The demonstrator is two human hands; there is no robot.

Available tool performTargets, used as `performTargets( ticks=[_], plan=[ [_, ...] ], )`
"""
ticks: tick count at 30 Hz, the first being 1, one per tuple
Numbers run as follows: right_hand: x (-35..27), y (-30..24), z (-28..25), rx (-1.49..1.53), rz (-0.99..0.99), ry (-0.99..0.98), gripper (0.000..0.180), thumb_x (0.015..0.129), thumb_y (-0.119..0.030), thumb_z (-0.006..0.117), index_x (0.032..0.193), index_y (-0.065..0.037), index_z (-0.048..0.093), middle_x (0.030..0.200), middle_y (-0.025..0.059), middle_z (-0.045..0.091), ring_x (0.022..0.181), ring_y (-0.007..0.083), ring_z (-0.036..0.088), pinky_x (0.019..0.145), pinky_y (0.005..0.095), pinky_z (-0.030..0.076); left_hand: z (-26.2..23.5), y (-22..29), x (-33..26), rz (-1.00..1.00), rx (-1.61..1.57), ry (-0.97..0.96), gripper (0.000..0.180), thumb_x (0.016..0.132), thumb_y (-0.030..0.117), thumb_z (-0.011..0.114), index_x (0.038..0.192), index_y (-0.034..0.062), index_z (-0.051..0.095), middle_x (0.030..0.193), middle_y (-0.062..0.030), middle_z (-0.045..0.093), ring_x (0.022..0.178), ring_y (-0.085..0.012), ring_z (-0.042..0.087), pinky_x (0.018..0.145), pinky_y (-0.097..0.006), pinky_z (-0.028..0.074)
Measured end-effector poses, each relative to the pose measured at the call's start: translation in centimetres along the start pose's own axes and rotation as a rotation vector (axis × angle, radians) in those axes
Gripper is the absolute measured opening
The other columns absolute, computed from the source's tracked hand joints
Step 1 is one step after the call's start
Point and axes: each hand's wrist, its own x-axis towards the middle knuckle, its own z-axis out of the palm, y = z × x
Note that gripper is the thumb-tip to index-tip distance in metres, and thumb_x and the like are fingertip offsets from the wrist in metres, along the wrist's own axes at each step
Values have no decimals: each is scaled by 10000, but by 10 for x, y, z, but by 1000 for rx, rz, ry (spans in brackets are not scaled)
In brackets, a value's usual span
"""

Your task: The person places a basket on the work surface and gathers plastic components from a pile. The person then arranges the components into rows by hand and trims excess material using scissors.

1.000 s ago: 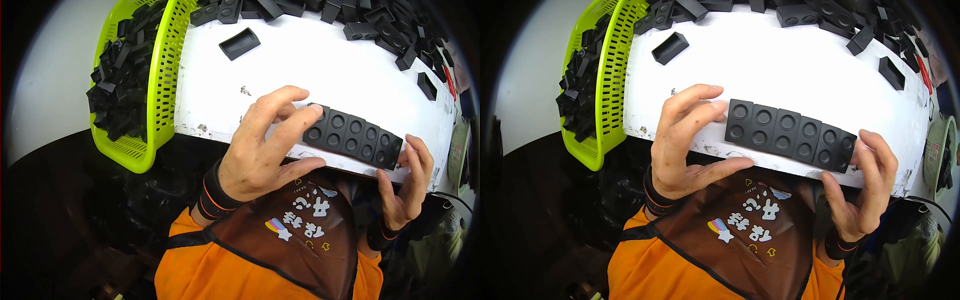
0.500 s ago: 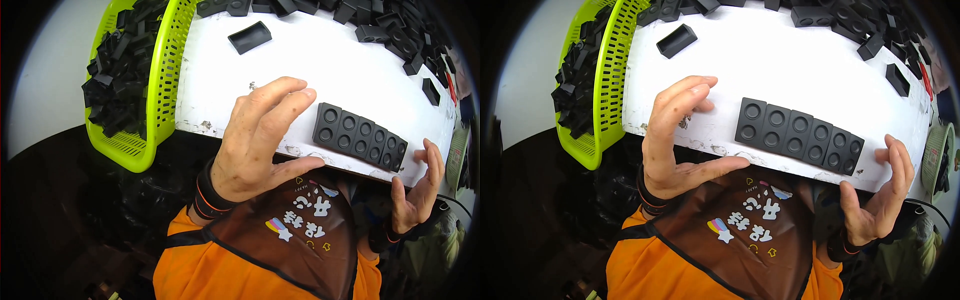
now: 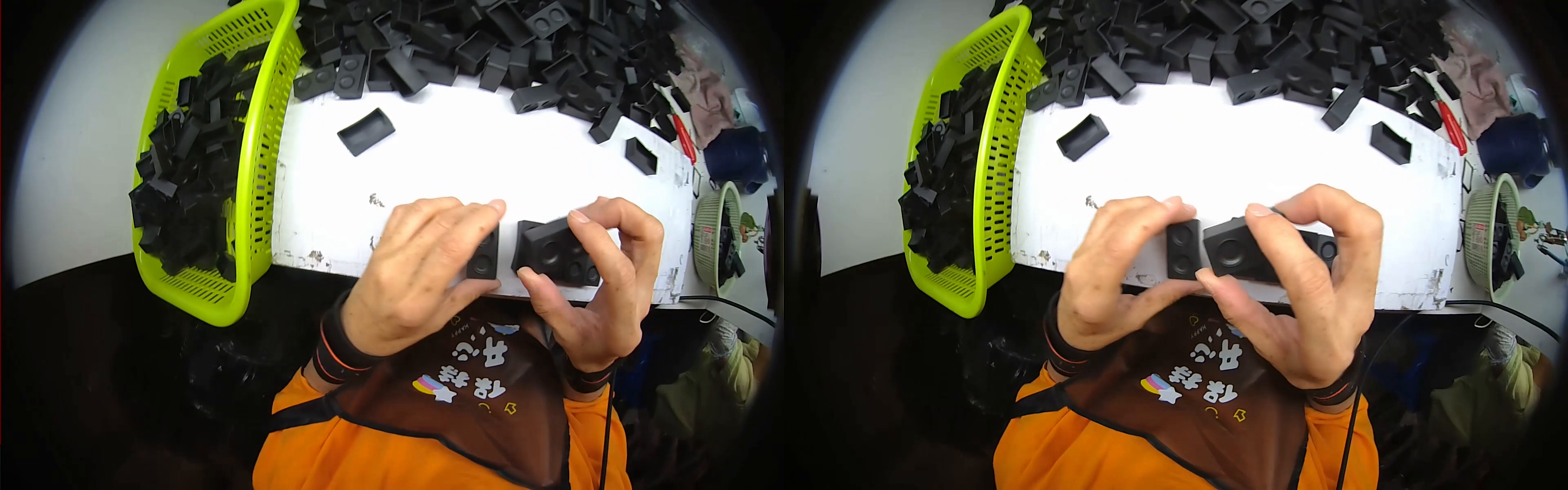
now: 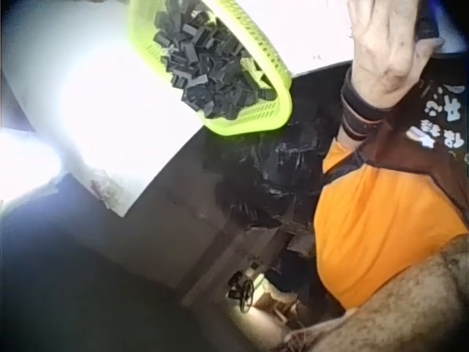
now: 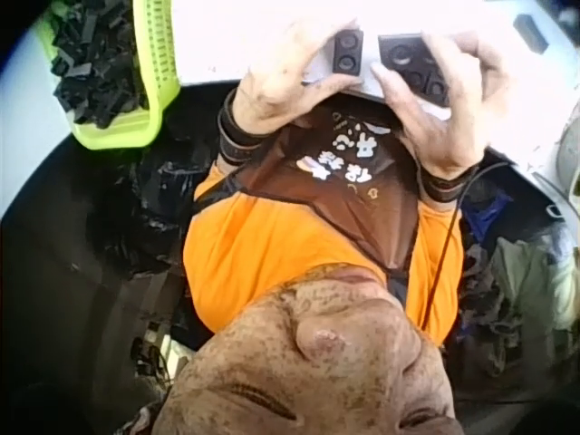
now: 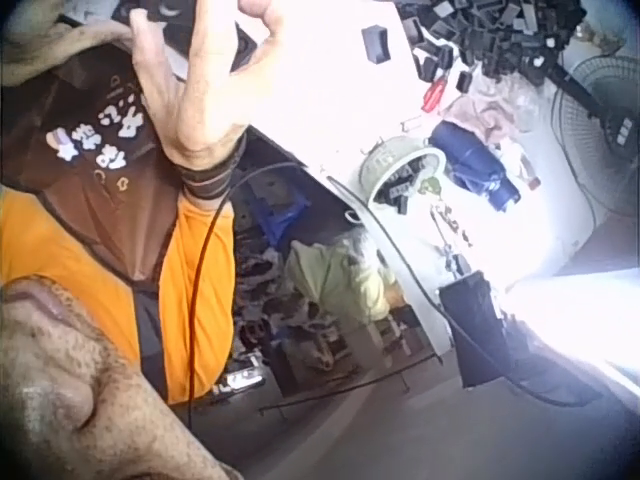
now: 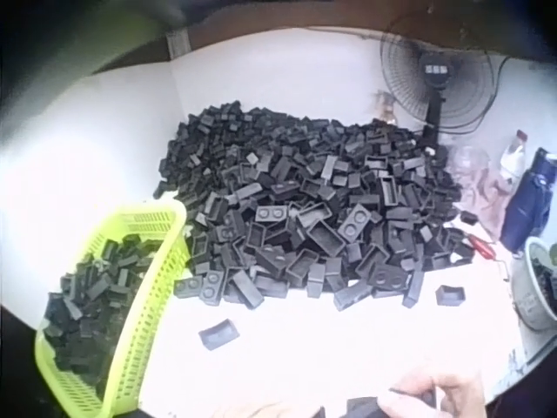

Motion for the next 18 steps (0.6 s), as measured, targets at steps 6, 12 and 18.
performTargets(
  ticks=[6, 12, 18],
  plan=[
    [-1, -2, -3, -89, 57, 186, 529, 580, -202, 929, 961, 9, 629, 835, 94, 492, 702, 167, 472, 503, 253, 373, 4, 5, 15, -8, -20, -75, 726, 674, 173, 827, 1305, -12, 520, 1202, -143, 573, 1099, -313, 546, 931, -381, 410],
    [-4, -12, 0, -3, 58, 282, 542, 641, -172, 918, 1034, -12, 580, 874, 97, 499, 720, 170, 502, 526, 252, 405, 4, 22, 28, -27, -553, 75, 538, 732, 46, 787, 1218, -67, 586, 1195, -249, 608, 1052, -308, 645, 907, -374, 518],
    [-13, -9, 2, 30, 44, 255, 546, 689, -110, 882, 1108, -5, 548, 922, 121, 513, 750, 184, 533, 585, 259, 450, 14, 29, 33, -74, -687, 151, 316, 805, -23, 686, 1115, -76, 663, 1152, -251, 613, 1032, -283, 644, 850, -332, 556]
  ],
)
